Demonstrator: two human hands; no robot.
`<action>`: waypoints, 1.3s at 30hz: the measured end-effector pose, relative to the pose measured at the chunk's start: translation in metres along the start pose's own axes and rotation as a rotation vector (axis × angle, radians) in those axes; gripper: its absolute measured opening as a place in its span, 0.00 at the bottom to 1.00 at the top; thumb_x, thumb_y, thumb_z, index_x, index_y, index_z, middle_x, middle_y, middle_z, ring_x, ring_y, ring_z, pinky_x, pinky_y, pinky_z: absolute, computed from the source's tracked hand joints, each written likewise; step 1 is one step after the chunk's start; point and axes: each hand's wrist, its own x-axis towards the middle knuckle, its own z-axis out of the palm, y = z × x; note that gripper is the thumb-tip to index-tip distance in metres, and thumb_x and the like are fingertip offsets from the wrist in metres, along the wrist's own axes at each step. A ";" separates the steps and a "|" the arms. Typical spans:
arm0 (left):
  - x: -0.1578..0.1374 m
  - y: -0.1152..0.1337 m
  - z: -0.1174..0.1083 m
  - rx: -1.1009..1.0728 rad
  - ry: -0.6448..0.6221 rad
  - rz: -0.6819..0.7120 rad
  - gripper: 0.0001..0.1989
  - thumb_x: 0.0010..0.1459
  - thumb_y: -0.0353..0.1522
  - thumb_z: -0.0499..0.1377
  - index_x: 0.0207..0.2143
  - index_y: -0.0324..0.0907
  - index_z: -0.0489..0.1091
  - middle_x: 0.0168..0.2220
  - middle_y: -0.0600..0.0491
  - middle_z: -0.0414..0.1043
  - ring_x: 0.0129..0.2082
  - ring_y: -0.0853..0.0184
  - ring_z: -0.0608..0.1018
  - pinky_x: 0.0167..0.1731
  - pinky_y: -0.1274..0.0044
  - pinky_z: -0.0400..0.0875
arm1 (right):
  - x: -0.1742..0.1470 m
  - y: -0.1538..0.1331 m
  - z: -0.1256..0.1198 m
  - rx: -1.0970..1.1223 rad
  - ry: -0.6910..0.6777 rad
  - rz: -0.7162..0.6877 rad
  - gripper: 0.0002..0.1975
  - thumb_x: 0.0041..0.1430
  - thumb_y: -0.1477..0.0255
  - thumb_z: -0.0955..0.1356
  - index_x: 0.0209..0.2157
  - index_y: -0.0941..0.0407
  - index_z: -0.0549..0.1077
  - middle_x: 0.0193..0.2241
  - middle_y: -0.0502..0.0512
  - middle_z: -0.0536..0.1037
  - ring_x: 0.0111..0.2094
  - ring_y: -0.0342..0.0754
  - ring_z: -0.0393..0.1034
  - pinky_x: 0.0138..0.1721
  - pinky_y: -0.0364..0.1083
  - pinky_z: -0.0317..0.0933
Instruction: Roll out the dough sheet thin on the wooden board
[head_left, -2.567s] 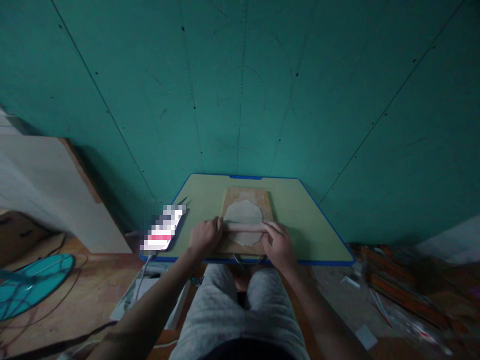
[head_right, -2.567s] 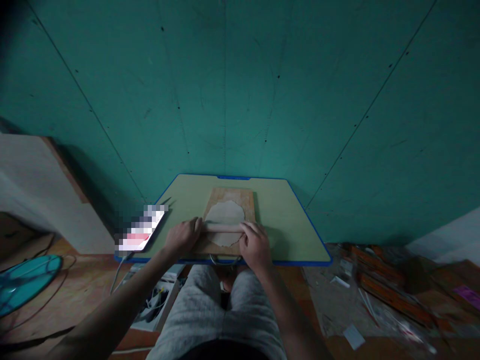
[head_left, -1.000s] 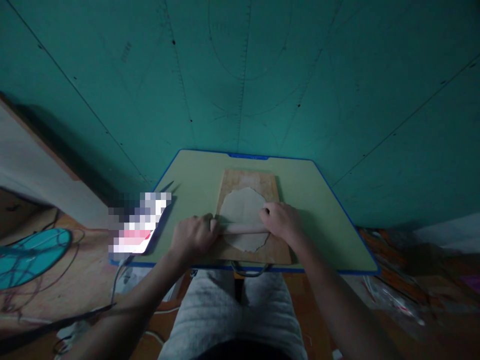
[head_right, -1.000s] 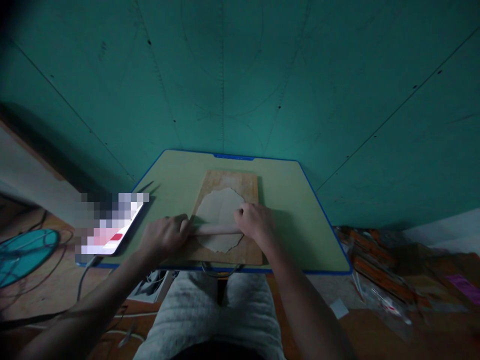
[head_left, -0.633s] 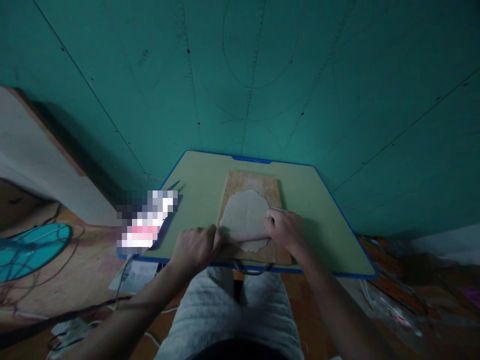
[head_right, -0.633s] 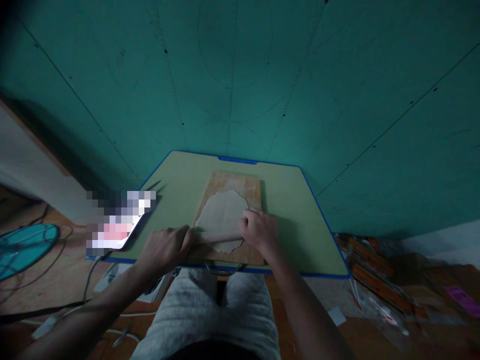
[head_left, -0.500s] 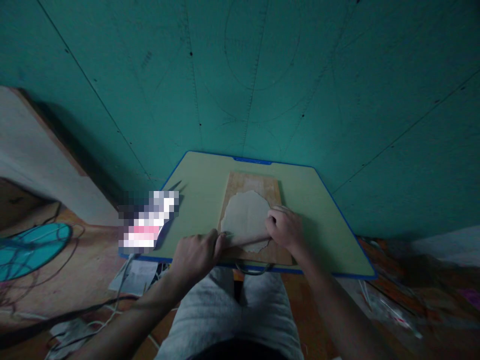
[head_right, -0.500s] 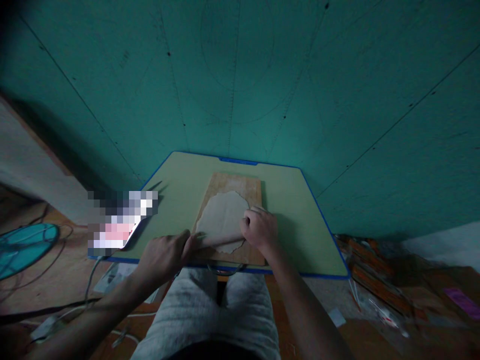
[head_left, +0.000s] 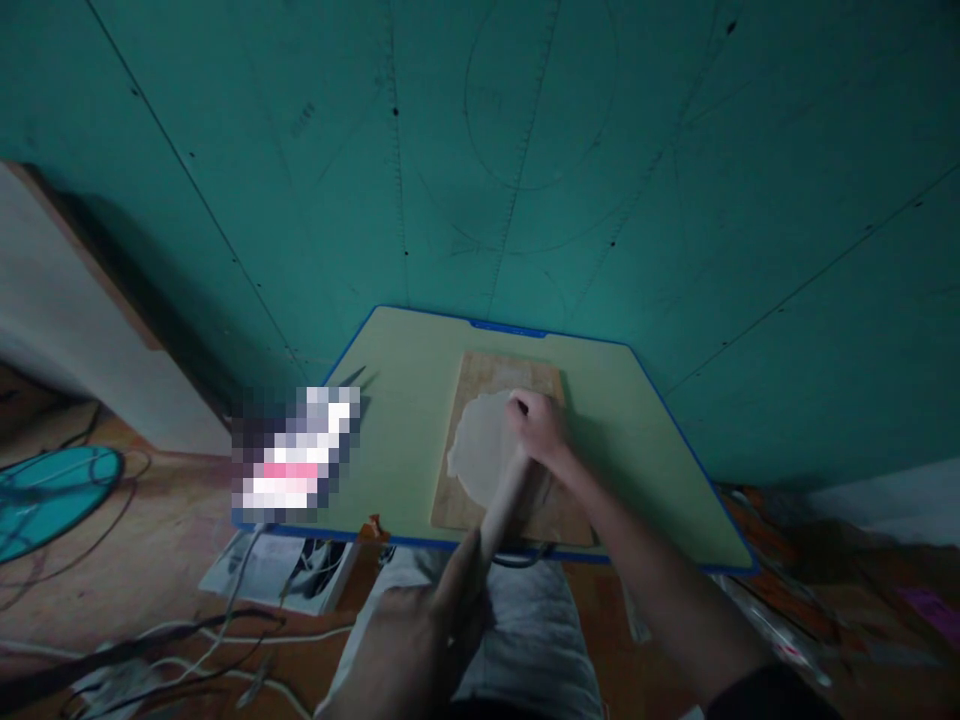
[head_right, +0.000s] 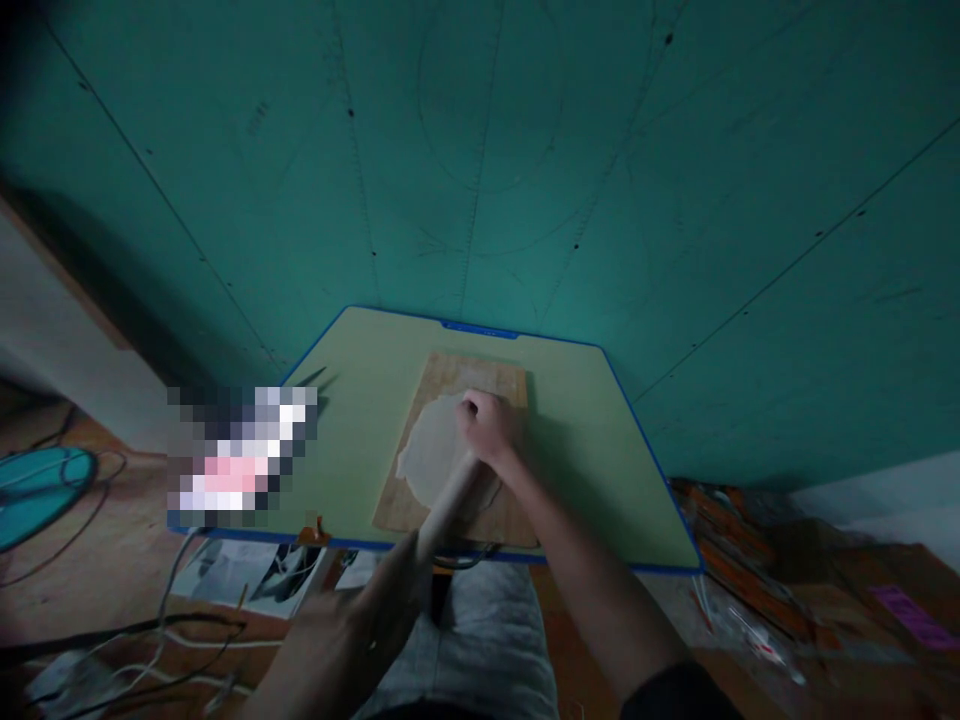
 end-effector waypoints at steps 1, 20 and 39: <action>-0.003 0.004 0.003 -0.060 -0.037 -0.022 0.31 0.64 0.35 0.50 0.69 0.45 0.49 0.25 0.52 0.79 0.22 0.62 0.80 0.24 0.78 0.72 | 0.005 -0.008 0.003 -0.017 -0.027 0.005 0.11 0.54 0.72 0.62 0.19 0.55 0.67 0.19 0.47 0.69 0.24 0.43 0.61 0.26 0.42 0.47; -0.008 0.039 -0.011 -1.138 -0.232 -0.487 0.40 0.62 0.41 0.56 0.71 0.48 0.40 0.51 0.47 0.71 0.45 0.62 0.74 0.50 0.71 0.69 | 0.008 -0.034 0.021 -0.340 -0.284 -0.204 0.18 0.67 0.70 0.60 0.54 0.57 0.71 0.61 0.62 0.66 0.66 0.55 0.50 0.64 0.54 0.42; 0.015 0.055 0.000 -1.149 -0.298 -0.322 0.36 0.59 0.39 0.57 0.69 0.47 0.50 0.42 0.48 0.71 0.34 0.67 0.70 0.40 0.74 0.69 | -0.020 0.037 -0.012 -0.293 -0.342 -0.068 0.31 0.63 0.74 0.55 0.67 0.57 0.57 0.69 0.60 0.52 0.70 0.56 0.42 0.66 0.60 0.39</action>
